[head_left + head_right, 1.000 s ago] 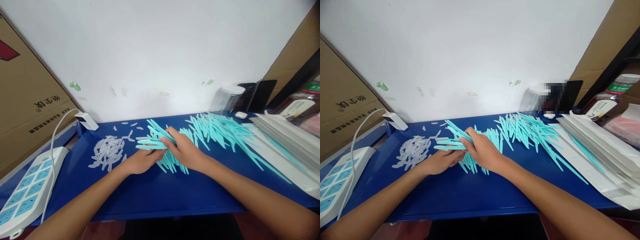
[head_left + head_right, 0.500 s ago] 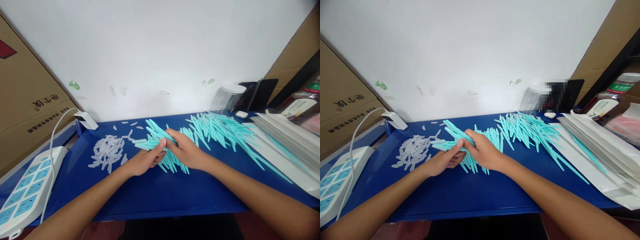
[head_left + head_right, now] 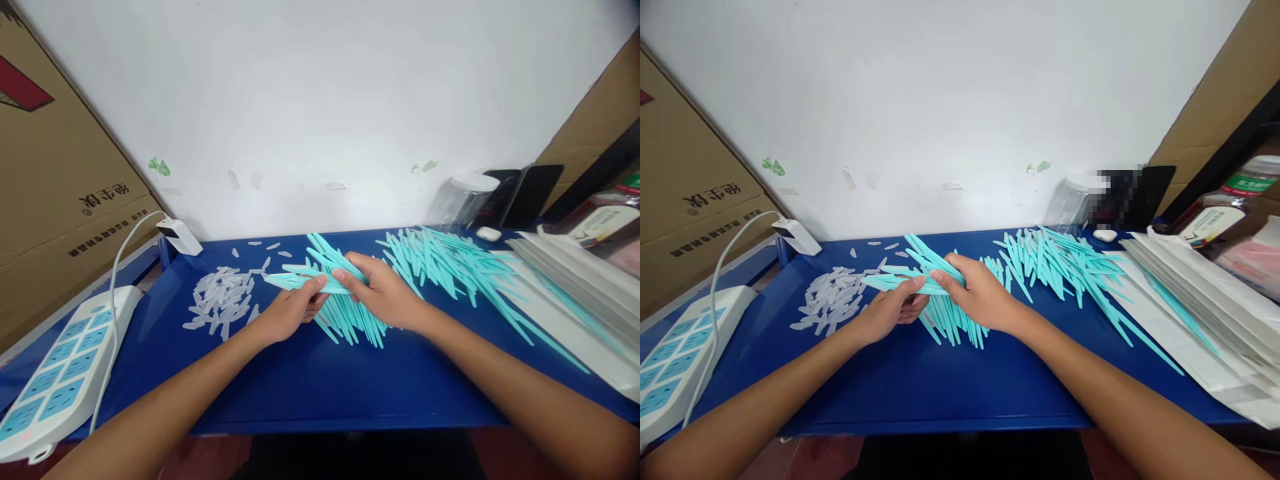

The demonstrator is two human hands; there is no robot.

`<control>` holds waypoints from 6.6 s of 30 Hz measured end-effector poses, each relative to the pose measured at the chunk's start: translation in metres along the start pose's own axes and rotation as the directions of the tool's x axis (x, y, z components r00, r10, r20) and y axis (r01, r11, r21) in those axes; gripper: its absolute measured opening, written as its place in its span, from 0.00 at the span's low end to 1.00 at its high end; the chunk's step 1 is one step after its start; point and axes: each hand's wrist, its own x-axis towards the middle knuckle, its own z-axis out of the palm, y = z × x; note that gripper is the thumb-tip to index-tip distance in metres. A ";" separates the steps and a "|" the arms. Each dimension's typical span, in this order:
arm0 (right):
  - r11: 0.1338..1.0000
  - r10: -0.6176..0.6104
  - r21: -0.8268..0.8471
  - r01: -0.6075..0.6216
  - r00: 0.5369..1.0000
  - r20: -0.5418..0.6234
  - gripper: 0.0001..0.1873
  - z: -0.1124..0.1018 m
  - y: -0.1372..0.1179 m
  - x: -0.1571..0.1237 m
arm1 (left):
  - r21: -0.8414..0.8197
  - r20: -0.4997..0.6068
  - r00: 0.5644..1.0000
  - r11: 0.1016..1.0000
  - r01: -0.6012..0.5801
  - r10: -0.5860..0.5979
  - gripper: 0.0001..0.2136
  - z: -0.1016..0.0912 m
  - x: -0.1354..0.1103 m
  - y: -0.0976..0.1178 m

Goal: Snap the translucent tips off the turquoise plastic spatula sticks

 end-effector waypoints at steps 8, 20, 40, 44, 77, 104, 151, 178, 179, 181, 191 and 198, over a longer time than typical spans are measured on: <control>0.997 0.033 0.066 -0.033 0.999 -0.001 0.24 0.007 0.007 0.001 | -0.016 0.015 1.000 1.000 0.006 -0.006 0.24 0.001 0.002 -0.001; 0.987 -0.087 -0.138 0.085 0.996 -0.012 0.23 -0.005 0.005 0.003 | -0.034 0.010 1.000 0.999 0.012 -0.011 0.27 -0.003 0.004 -0.004; 0.991 -0.082 -0.109 0.078 0.996 -0.034 0.20 -0.007 0.010 0.004 | -0.132 -0.027 0.996 0.988 0.075 -0.079 0.21 -0.004 0.005 -0.003; 0.992 -0.085 -0.103 0.080 0.995 -0.052 0.19 -0.007 0.012 0.004 | -0.148 -0.021 0.997 0.986 0.075 -0.079 0.20 -0.003 0.005 -0.001; 0.997 -0.078 -0.025 0.077 0.997 -0.029 0.24 -0.008 0.005 0.004 | -0.111 -0.027 0.995 0.990 0.089 -0.092 0.26 -0.005 0.005 -0.006; 0.999 -0.017 -0.035 0.020 0.997 0.079 0.25 -0.011 -0.001 0.002 | -0.099 -0.072 0.993 0.992 0.083 -0.090 0.26 -0.004 0.004 -0.004; 0.999 -0.015 -0.029 0.019 0.992 0.122 0.26 -0.012 0.000 0.003 | -0.032 -0.124 0.990 0.998 0.057 -0.060 0.27 -0.001 0.003 0.000; 0.999 0.019 0.028 -0.019 1.000 0.010 0.24 -0.016 0.006 0.004 | -0.077 -0.114 0.986 0.990 0.114 -0.122 0.26 -0.002 0.003 0.004; 0.999 0.025 0.038 -0.025 1.000 0.002 0.24 -0.017 0.007 0.005 | -0.075 -0.116 0.986 0.991 0.109 -0.117 0.26 -0.002 0.003 0.004; 0.999 0.017 0.040 -0.016 1.000 -0.024 0.25 -0.020 0.007 0.005 | -0.071 -0.116 0.987 0.992 0.104 -0.112 0.25 -0.002 0.003 0.004; 0.998 0.009 0.061 -0.005 0.998 -0.066 0.31 -0.021 0.008 0.006 | -0.062 -0.101 0.987 0.990 0.123 -0.129 0.25 -0.003 0.004 -0.001; 1.000 -0.019 -0.007 0.019 0.998 -0.056 0.28 -0.020 0.008 0.009 | -0.057 -0.095 0.990 0.993 0.101 -0.106 0.23 -0.002 0.004 0.000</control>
